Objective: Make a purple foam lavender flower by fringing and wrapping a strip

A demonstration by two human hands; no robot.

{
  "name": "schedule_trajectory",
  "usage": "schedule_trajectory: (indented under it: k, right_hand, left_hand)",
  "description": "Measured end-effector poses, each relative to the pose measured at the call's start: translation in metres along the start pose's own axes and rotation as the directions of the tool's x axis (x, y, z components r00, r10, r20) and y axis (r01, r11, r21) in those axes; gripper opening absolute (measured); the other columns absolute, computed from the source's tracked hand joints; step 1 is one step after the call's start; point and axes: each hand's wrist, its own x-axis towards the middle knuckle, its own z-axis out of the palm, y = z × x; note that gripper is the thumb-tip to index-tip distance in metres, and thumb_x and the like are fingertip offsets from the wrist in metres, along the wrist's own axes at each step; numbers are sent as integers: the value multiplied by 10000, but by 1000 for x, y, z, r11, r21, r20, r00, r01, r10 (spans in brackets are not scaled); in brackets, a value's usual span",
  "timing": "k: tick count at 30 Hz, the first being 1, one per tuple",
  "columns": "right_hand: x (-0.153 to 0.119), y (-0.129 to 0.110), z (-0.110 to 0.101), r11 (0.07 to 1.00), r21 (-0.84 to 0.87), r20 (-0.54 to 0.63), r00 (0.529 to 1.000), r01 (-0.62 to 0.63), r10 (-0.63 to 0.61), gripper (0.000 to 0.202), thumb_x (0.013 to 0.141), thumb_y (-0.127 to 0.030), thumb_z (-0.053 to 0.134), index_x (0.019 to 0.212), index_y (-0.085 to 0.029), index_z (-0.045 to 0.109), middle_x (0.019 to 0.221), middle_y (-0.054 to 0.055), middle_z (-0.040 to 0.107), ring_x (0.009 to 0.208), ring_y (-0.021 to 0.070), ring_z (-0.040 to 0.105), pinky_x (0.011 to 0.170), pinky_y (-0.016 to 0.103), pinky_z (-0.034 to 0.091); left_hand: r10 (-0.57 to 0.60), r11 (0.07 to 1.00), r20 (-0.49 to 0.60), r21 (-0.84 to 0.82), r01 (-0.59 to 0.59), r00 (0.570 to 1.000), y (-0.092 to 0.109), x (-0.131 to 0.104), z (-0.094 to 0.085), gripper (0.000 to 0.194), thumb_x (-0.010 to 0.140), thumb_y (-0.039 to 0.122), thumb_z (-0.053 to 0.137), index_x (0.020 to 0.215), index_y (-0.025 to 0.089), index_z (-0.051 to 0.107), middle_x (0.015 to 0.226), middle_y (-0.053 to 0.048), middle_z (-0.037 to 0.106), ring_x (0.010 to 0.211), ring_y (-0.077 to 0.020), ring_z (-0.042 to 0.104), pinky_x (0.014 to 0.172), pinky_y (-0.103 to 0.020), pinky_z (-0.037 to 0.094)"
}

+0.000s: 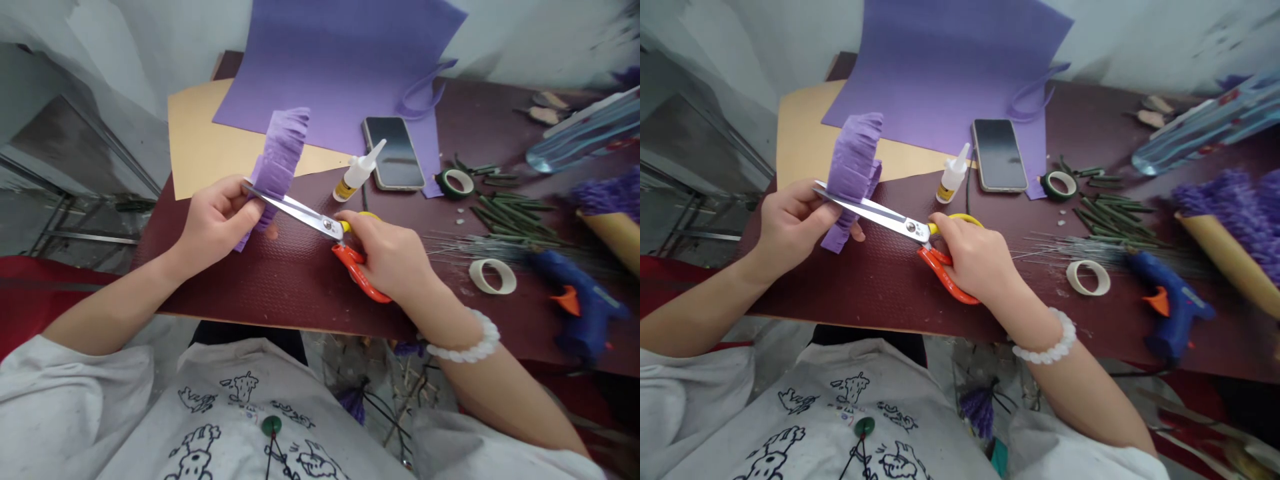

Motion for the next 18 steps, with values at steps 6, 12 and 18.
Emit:
schedule_trajectory:
  k: [6, 12, 18]
  right_hand:
    - [1, 6, -13, 992, 129, -12, 1000, 10, -9, 594, 867, -368, 488, 1406, -144, 376, 1204, 172, 591, 1090, 305, 539, 913, 476, 455]
    - [-9, 15, -38, 941, 314, -58, 987, -124, 149, 499, 787, -254, 617, 1279, -210, 542, 1085, 105, 645, 769, 179, 594, 696, 316, 508]
    - [-10, 41, -35, 797, 549, -257, 856, -253, 449, 531, 735, -287, 691, 1244, -211, 560, 934, 98, 633, 777, 191, 598, 704, 346, 502]
  left_hand:
    - [-9, 995, -46, -96, 5, 999, -5, 2, -4, 134, 827, 305, 640, 802, 187, 581, 634, 7, 695, 567, -151, 689, 566, -261, 581]
    - [14, 993, -81, -113, -23, 997, -9, 4, -7, 133, 874, 333, 587, 873, 201, 570, 704, 8, 704, 596, -153, 701, 601, -283, 593]
    - [-28, 994, -62, -105, 21, 998, -15, 6, -9, 162, 846, 352, 610, 889, 207, 552, 722, 3, 705, 584, -149, 696, 579, -275, 584]
